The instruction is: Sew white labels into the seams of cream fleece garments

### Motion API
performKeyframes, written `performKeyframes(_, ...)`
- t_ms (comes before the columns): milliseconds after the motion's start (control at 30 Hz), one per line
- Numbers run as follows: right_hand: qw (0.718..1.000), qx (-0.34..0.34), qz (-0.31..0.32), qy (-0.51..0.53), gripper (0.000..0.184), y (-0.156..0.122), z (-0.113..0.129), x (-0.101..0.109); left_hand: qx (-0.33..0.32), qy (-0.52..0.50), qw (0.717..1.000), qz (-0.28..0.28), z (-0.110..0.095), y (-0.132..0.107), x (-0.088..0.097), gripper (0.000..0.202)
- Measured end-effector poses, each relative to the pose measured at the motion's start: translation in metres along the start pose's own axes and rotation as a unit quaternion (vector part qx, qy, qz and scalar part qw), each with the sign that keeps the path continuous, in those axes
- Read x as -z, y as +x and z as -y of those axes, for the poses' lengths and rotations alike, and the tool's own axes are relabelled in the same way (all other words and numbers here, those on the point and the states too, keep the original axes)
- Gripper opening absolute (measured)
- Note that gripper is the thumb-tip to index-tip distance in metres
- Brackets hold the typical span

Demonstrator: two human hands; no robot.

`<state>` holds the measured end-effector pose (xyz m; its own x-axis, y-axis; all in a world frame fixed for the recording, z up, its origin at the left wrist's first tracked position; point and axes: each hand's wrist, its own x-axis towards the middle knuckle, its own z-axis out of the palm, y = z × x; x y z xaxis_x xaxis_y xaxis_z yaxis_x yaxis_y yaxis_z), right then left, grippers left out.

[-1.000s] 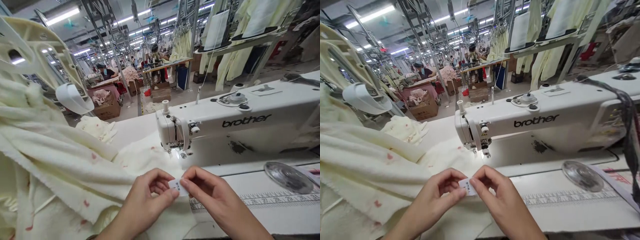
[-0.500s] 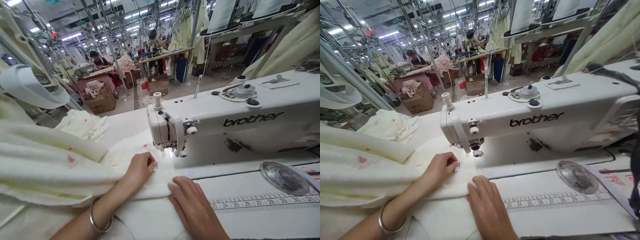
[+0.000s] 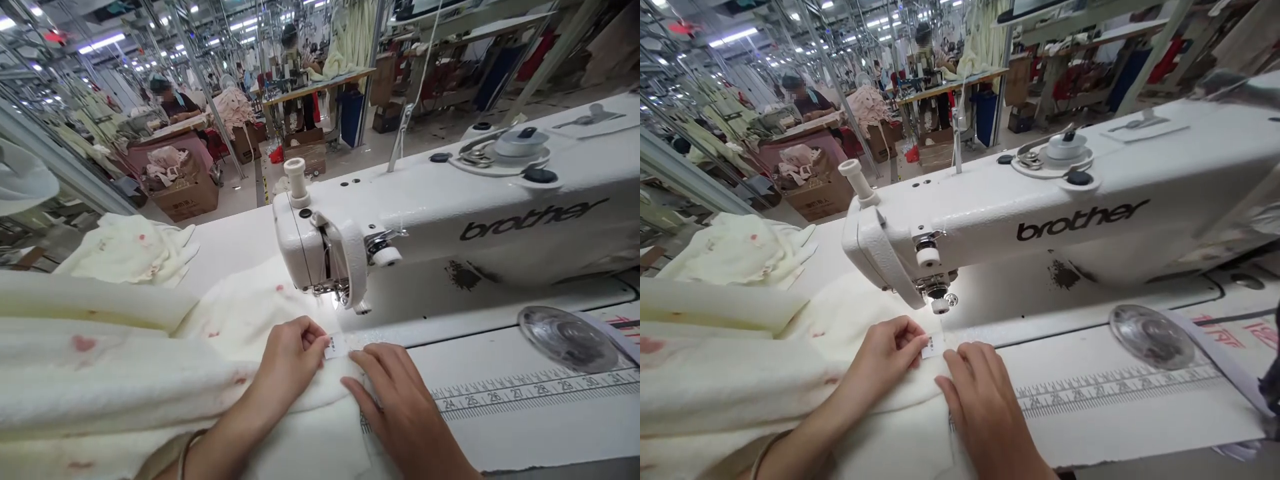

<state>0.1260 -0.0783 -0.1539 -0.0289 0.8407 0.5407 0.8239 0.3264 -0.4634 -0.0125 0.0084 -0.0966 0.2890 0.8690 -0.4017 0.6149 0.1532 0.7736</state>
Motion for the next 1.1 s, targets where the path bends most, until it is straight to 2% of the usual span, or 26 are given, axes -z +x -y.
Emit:
performKeyframes(200, 0.999, 0.003, 0.042, 0.009, 0.023, -0.001, -0.002, 0.004, -0.003, 0.018, 1.0, -0.009, 0.003, 0.001, -0.001, 0.014)
performKeyframes(533, 0.998, 0.005, 0.054, 0.006, 0.025, -0.003, -0.006, 0.003, -0.02, 0.023, 1.0, -0.001, 0.007, -0.001, 0.0, 0.015)
performKeyframes(800, 0.999, 0.002, 0.049, 0.007, 0.022, -0.002, -0.003, 0.003, -0.05, 0.059, 0.997, -0.017, 0.007, -0.001, -0.003, 0.015)
performKeyframes(900, 0.999, 0.006, 0.035, 0.007, 0.021, 0.0, -0.003, 0.003, -0.088, 0.114, 0.989, -0.036, 0.006, -0.005, -0.001, 0.012)
performKeyframes(967, 1.0, 0.01, 0.028, 0.008, 0.02, 0.0, -0.004, 0.003, -0.128, 0.166, 0.975, -0.071, 0.005, -0.012, 0.002, 0.014)
performKeyframes(1033, 1.0, 0.014, 0.026, 0.008, 0.021, 0.0, -0.004, 0.004, -0.194, 0.216, 0.952, -0.098, 0.007, -0.022, 0.006, 0.023)
performKeyframes(1100, 1.0, 0.016, 0.026, 0.009, 0.021, -0.001, -0.005, 0.003, -0.284, 0.264, 0.918, -0.087, 0.013, -0.032, 0.009, 0.026)
